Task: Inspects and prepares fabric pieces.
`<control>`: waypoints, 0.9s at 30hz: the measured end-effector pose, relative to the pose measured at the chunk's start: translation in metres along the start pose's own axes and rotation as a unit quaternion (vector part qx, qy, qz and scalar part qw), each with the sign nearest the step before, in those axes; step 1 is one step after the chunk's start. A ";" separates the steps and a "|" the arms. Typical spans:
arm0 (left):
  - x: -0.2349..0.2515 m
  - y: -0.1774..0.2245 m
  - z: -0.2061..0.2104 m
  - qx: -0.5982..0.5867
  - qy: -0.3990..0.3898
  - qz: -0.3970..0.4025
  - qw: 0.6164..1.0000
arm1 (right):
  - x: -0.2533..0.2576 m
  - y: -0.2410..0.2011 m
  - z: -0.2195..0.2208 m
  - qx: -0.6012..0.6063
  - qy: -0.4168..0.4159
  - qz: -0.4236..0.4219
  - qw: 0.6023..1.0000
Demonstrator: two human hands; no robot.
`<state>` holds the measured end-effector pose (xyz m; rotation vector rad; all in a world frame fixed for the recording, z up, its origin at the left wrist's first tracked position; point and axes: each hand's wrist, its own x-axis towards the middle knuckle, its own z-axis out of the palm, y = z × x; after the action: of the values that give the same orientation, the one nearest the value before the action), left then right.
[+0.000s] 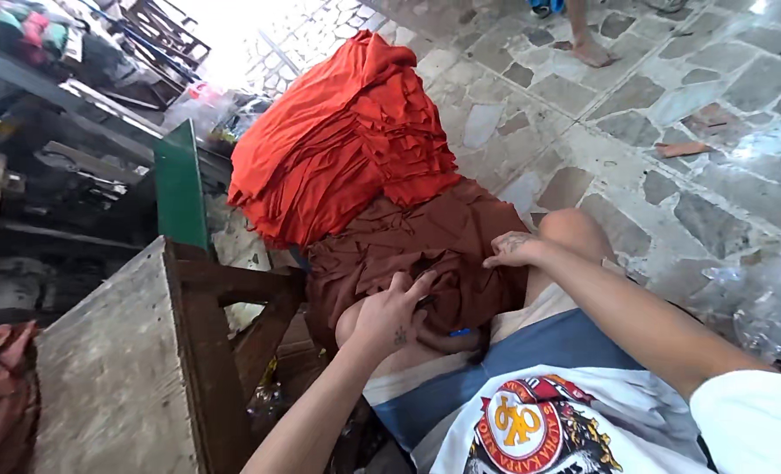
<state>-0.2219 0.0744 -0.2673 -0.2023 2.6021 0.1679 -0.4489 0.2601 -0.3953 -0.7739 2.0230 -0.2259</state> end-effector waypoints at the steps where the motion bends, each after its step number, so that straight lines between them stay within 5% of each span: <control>1: 0.006 0.004 -0.003 0.016 -0.038 -0.019 0.999 | 0.003 0.000 0.001 0.012 -0.026 -0.005 1.000; 4: 0.017 -0.010 0.007 -0.004 -0.084 -0.012 0.996 | -0.005 0.000 -0.003 0.096 -0.044 -0.064 0.992; 7: -0.004 -0.038 -0.001 -0.101 0.001 0.042 0.994 | -0.033 -0.002 -0.011 0.220 0.077 -0.182 0.955; 12: -0.101 -0.063 -0.037 -0.145 0.180 0.096 0.968 | -0.090 -0.041 -0.023 0.555 0.227 -0.341 0.723; 15: -0.159 -0.071 -0.058 -0.154 0.166 0.075 0.971 | -0.121 -0.080 -0.040 0.553 0.223 -0.458 0.660; 19: -0.208 -0.090 -0.065 -0.198 0.116 -0.014 0.973 | -0.143 -0.119 -0.055 0.425 0.190 -0.618 0.633; 24: -0.174 -0.059 -0.056 -0.347 0.346 0.130 0.862 | -0.149 -0.158 -0.043 0.384 0.112 -0.663 0.633; 27: -0.130 -0.032 -0.047 -0.325 0.386 0.151 0.850 | -0.150 -0.174 -0.035 0.389 0.105 -0.663 0.631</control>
<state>-0.1281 0.0500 -0.1637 -0.0972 3.2436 1.3405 -0.3468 0.2091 -0.1934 -1.4954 0.8729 -1.9388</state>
